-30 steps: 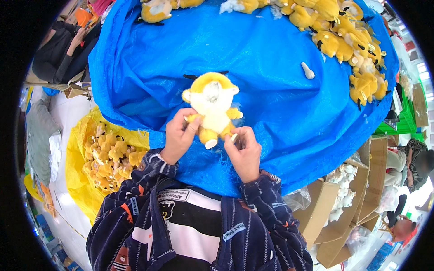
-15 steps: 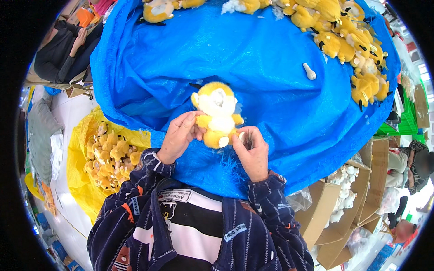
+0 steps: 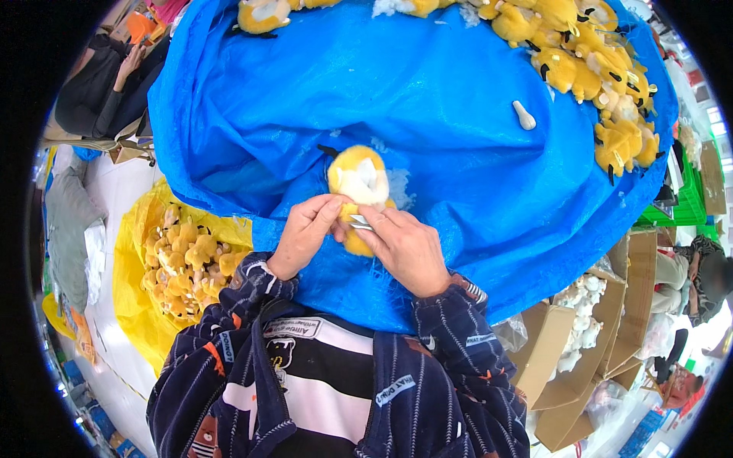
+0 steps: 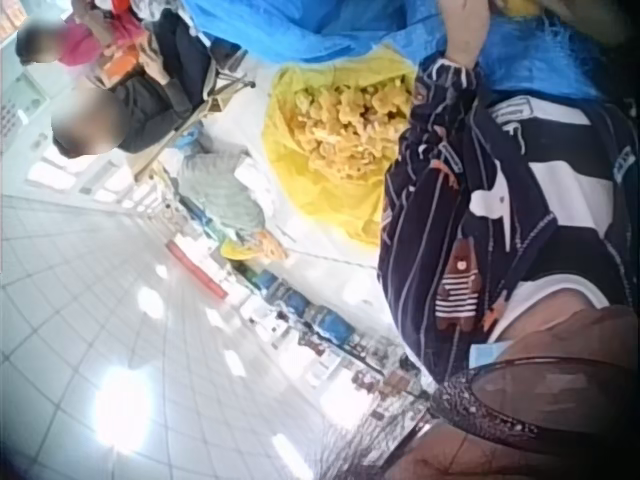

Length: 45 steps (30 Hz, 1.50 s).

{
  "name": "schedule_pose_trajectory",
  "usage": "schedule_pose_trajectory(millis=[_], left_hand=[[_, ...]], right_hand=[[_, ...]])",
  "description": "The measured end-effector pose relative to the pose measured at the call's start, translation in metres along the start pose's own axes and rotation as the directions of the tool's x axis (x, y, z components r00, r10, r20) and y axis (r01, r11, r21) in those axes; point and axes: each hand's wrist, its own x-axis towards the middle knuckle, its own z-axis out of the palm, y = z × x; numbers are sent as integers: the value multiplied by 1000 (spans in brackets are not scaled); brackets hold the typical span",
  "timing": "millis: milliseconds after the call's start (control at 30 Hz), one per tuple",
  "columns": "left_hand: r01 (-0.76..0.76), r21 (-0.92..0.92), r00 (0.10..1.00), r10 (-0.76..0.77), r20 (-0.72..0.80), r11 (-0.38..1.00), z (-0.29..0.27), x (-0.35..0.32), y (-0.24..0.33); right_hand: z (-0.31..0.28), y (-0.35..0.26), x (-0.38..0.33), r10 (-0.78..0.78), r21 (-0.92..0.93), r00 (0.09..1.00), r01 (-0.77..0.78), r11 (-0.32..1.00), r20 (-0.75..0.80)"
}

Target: The person repeatedly picks up small yellow plush toys from a blue tarp, uses scissors to trim loose threads or excess fabric, and places the finished items into a nearby cardboard box. The process is repeated for multiple units in a consistent sequence.

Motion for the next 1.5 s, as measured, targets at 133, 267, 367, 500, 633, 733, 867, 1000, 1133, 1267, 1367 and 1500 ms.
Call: schedule_pose_trajectory(millis=[133,267,367,500,633,733,867,1000,1133,1267,1367,1500], left_hand=[[21,-19,1000,-21,-1,1000,1,-1,-2],[0,-7,1000,0,8,1000,1,-1,-4],[-1,-10,1000,1,26,1000,1,-1,-4],[-5,24,1000,4,26,1000,3,-1,-6],[18,-14,1000,-18,-16,1000,2,1,-6],[9,-21,999,-10,-53,1000,1,4,-8],[-26,-40,997,23,-76,999,12,6,-7],[-114,-454,974,10,-225,884,-10,7,-11],[247,-609,963,-262,66,754,-13,-2,-9],[319,-598,946,-216,240,735,3,-7,2],[197,-469,978,-142,151,861,5,-3,6],[47,-194,998,-36,58,980,7,-4,-3]], right_hand=[[1,-2,-1,56,-26,998,-56,998,3],[3,-2,-1,56,-30,998,-56,998,-1],[5,0,-1,49,-28,999,-50,998,-19],[12,5,-5,59,19,996,-58,998,-74],[-2,2,-8,307,364,943,-242,900,-132],[-6,-5,-18,221,72,972,-216,974,-75],[18,4,-24,352,255,936,-340,905,2],[11,20,-27,569,859,791,-438,267,226],[19,33,-33,402,950,861,-267,-163,311],[29,33,-32,434,896,789,-430,-114,434],[23,33,-33,514,844,734,-535,36,444],[2,24,-16,560,764,829,-361,534,1]])
